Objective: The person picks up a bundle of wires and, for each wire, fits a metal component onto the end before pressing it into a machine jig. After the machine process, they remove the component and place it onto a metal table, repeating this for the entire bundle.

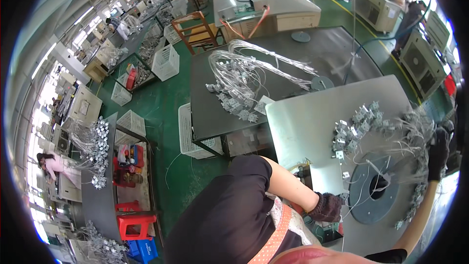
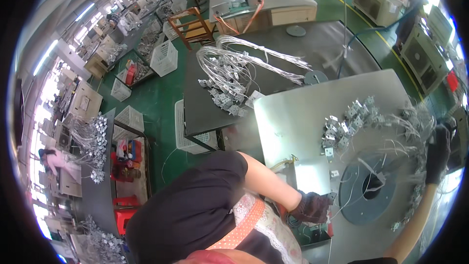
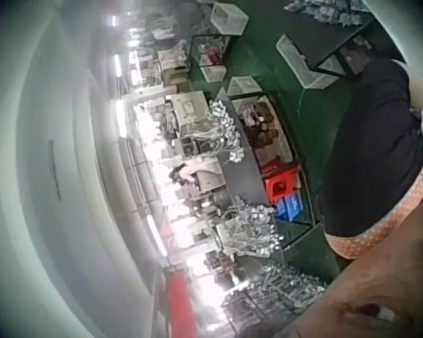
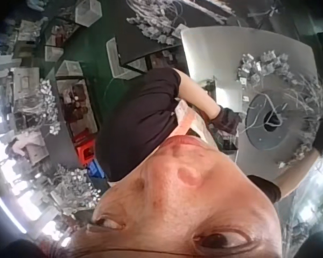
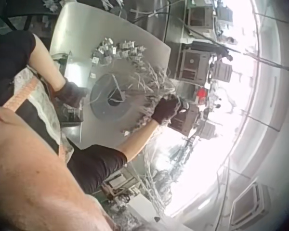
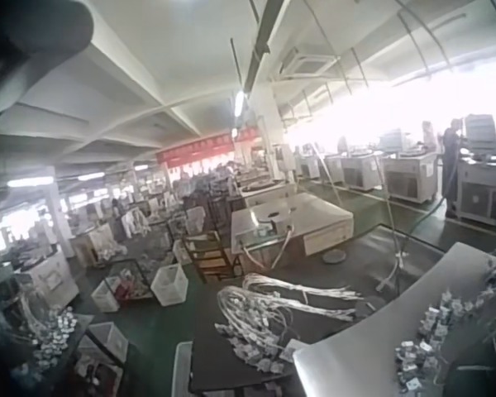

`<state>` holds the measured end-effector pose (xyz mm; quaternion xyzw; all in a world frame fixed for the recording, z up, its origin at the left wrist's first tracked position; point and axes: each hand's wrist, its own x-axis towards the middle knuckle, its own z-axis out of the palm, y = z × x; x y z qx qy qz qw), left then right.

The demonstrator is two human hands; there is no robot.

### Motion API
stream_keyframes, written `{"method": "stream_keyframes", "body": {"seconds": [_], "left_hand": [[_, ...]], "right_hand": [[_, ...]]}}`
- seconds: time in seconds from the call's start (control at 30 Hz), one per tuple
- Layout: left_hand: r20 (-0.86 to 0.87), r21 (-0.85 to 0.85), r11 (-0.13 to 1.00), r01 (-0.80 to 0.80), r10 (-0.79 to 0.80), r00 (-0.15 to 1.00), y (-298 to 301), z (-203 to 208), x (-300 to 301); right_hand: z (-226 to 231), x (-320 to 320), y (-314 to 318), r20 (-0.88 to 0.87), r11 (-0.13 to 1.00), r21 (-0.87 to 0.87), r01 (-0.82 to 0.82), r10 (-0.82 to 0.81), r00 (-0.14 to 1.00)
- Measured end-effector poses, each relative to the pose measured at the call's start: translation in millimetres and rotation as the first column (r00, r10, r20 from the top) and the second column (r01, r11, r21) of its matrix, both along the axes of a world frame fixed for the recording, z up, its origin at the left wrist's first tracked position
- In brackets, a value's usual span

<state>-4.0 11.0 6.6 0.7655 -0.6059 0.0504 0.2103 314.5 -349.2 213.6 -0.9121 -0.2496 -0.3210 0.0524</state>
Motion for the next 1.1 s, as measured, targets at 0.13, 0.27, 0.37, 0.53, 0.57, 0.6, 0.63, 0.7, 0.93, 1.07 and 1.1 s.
{"method": "stream_keyframes", "body": {"seconds": [0.13, 0.27, 0.37, 0.53, 0.57, 0.6, 0.63, 0.7, 0.93, 1.07, 1.1], "left_hand": [[-0.062, 0.099, 0.994, -0.053, 0.06, 0.996, 0, 20, 3], [-0.571, 0.053, 0.966, -0.253, 0.237, 0.786, 6, 36, 45], [-0.452, 0.471, 0.845, -0.255, 0.479, 0.752, -28, 76, 83], [-0.205, 0.705, 0.646, -0.293, 0.58, 0.788, -36, 86, 121], [-0.1, 0.68, 0.666, -0.307, 0.499, 0.861, -23, 88, 116], [0.009, 0.655, 0.685, -0.318, 0.413, 0.91, -10, 88, 111], [0.01, 0.607, 0.737, -0.298, 0.368, 0.93, -13, 95, 109], [-0.133, 0.46, 0.886, -0.062, 0.138, 0.982, 4, 126, 92], [-0.093, 0.515, 0.857, 0.003, 0.052, 0.994, -16, 142, 99], [-0.066, 0.943, 0.331, 0.032, 0.093, 0.993, -63, 123, 103], [-0.159, 0.913, 0.397, 0.093, 0.135, 0.978, -70, 126, 109]], "right_hand": [[-5, -11, -23, 0.058, 0.997, 0.071, -0.014, 0.01, 0.998], [8, -17, 100, 0.36, 0.986, -0.16, 0.04, 0.02, 0.933], [58, -43, 151, 0.339, 0.966, -0.202, -0.161, 0.223, 0.914], [34, -37, 128, -0.039, 0.939, -0.334, 0.089, -0.108, 0.993], [35, -26, 126, -0.033, 0.943, -0.321, 0.088, -0.104, 0.994], [37, -16, 130, -0.113, 0.915, -0.388, 0.109, -0.165, 0.98], [36, -5, 123, -0.185, 0.877, -0.462, 0.135, -0.244, 0.952], [26, 6, 104, -0.102, 0.903, -0.399, 0.16, -0.217, 0.971], [30, -9, 71, -0.147, 0.89, -0.26, 0.373, -0.419, 0.896], [17, -33, 49, 0.188, 0.983, -0.056, 0.175, -0.161, 0.969], [23, -29, 48, 0.064, 0.956, -0.102, 0.276, -0.271, 0.961]]}}
